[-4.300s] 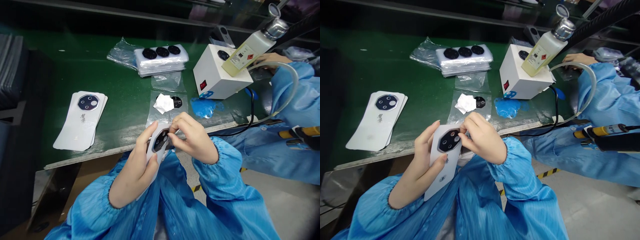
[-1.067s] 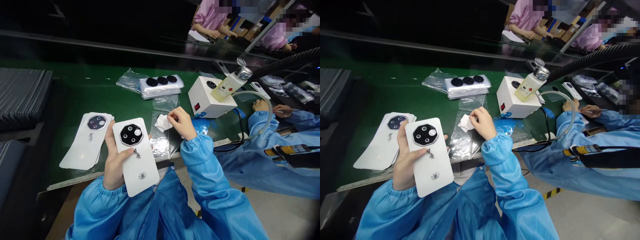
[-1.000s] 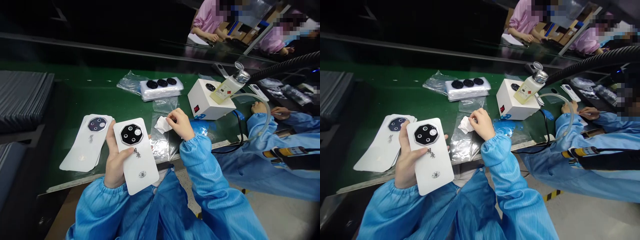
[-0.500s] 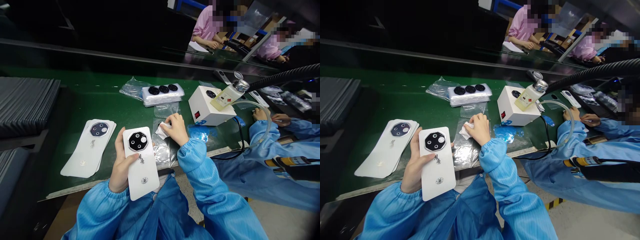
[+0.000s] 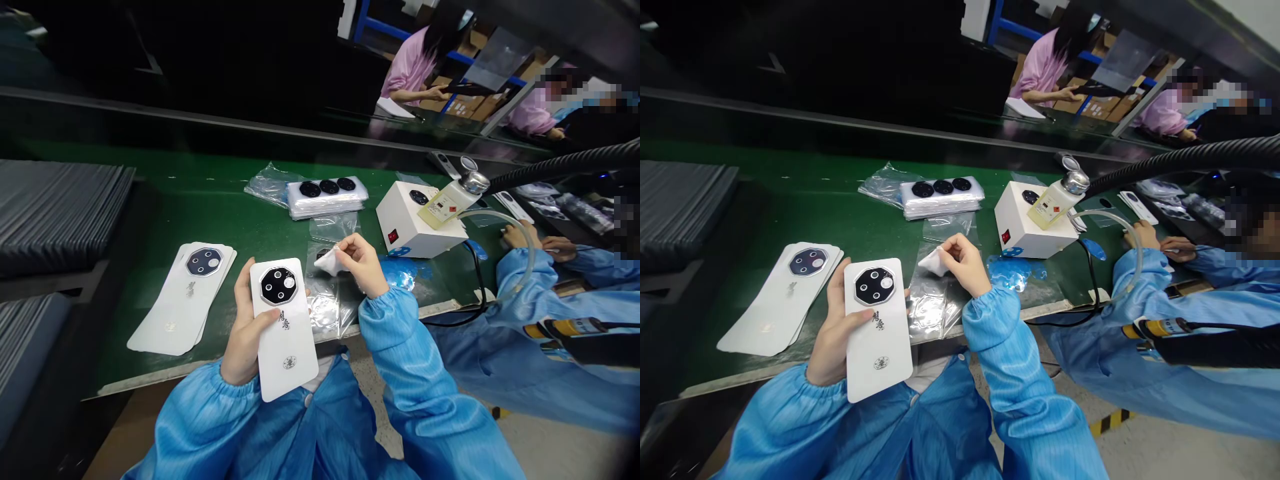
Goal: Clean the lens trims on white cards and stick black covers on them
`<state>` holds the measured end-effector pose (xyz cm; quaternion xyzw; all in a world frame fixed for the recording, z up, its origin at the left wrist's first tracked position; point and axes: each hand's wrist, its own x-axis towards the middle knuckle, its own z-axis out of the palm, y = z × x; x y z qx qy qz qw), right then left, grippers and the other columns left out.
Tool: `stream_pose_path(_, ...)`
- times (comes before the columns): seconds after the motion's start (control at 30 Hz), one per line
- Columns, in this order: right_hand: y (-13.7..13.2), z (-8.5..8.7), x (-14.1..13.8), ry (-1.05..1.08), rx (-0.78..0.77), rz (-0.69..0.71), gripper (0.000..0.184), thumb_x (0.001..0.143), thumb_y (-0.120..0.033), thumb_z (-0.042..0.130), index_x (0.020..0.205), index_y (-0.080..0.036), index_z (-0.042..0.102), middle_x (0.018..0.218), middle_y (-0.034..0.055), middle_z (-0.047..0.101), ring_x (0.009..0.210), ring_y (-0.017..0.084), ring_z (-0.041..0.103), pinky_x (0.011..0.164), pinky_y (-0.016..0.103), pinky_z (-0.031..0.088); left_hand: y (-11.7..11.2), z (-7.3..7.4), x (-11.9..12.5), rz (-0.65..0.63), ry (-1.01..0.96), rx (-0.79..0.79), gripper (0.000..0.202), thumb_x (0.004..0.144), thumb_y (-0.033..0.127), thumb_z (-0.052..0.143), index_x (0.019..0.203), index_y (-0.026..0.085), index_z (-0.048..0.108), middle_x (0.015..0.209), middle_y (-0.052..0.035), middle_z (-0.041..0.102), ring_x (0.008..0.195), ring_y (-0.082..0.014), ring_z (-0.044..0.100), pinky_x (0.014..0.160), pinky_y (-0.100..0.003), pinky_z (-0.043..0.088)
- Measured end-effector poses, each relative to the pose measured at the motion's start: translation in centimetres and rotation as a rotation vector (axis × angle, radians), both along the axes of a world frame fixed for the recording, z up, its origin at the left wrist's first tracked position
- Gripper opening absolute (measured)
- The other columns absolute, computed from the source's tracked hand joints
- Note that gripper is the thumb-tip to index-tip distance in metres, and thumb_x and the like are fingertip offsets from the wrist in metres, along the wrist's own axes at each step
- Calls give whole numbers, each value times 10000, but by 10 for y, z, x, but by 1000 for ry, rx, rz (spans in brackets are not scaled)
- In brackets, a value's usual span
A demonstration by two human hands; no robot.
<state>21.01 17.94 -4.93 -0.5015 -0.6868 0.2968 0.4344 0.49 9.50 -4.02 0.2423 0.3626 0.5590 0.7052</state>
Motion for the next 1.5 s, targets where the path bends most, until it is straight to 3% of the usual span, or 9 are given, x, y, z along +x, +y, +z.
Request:
stream_pose_path(0.1,0,-2,4,-25,31,-27,126,829,-336,486,847,-224,433,772,-4,563,712,137,574,654,277,466,0,0,1,21,31,7,799,726,132,637,1347,463,258,1290,-38,504,895,-288,684,805,-506,557)
stream_pose_path(0.27,-2,-5,5,-227,113,-117,59,785,-199,489,843,-208,490,865,50,576,854,201,532,783,357,386,0,-1,1,26,28,17,794,725,130,634,1346,457,262,1262,-37,518,916,-301,678,788,-504,562)
stream_pose_path(0.47,-11,-11,2,-489,92,32,78,766,-178,567,834,-206,540,822,29,603,831,205,515,752,345,319,0,-3,0,27,19,44,825,713,117,642,1359,438,244,1200,-35,576,894,-288,688,776,-456,574)
stream_pose_path(0.7,-12,-12,1,-638,104,45,65,801,-232,592,846,-202,555,910,38,594,890,208,496,753,335,308,1,-5,0,31,31,48,804,722,105,633,1349,452,267,1266,-37,537,903,-292,686,771,-449,577)
stream_pose_path(0.97,-10,-13,-4,-734,86,54,73,847,-218,506,809,-205,568,900,43,578,897,203,482,752,339,300,1,-4,1,39,65,55,820,713,125,640,1363,430,244,1306,-51,505,866,-282,693,740,-440,587)
stream_pose_path(1.3,-1,-5,-9,-774,-70,62,54,782,-183,513,734,-200,533,822,34,534,839,197,501,700,308,327,0,2,1,1,66,49,798,747,129,612,1364,440,214,1331,-36,478,934,-283,675,775,-440,580)
stream_pose_path(1.5,4,-5,-4,-767,-22,116,34,799,-198,545,770,-208,532,832,18,546,808,168,517,688,286,358,0,-1,0,-10,27,61,808,745,131,621,1366,446,212,1277,-38,535,985,-317,653,811,-504,556)
